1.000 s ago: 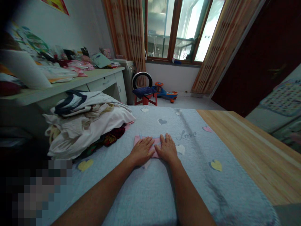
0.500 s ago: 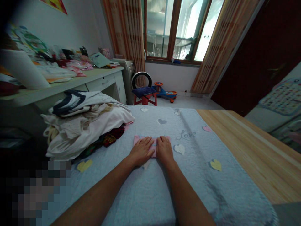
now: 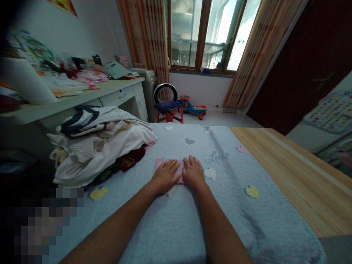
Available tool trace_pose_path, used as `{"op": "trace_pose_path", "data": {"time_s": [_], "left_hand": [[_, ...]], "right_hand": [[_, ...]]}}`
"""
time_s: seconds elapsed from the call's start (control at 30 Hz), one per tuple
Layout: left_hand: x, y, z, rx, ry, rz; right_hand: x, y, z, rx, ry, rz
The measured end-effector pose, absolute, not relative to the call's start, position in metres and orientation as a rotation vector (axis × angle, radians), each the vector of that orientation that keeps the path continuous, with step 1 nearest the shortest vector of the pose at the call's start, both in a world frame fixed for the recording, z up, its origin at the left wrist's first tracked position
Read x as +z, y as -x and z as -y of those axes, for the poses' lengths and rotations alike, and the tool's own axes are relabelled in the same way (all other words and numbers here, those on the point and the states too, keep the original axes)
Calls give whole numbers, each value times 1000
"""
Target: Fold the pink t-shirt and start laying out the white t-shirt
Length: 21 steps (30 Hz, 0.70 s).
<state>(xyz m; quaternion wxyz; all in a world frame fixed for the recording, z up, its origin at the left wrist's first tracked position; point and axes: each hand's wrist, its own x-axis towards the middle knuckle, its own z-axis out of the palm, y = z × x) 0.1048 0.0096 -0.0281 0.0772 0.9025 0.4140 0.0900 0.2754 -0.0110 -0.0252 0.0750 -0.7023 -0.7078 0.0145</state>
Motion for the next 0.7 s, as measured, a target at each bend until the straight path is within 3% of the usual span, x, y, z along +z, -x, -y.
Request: {"op": "trace_pose_path", "data": {"time_s": [0.23,0.5,0.7], "left_hand": [[-28,-105,-10,271,-2709,-1231],[-29,-105,-10,300,-2700,-1235],[-29,-102,-16,361,-2696,-1179]], "right_hand": [[-25,-289,11,81,2197,1973],[-25,-272,8,-6,1741,1972],[-26,-265,10,7,1804,2063]]}}
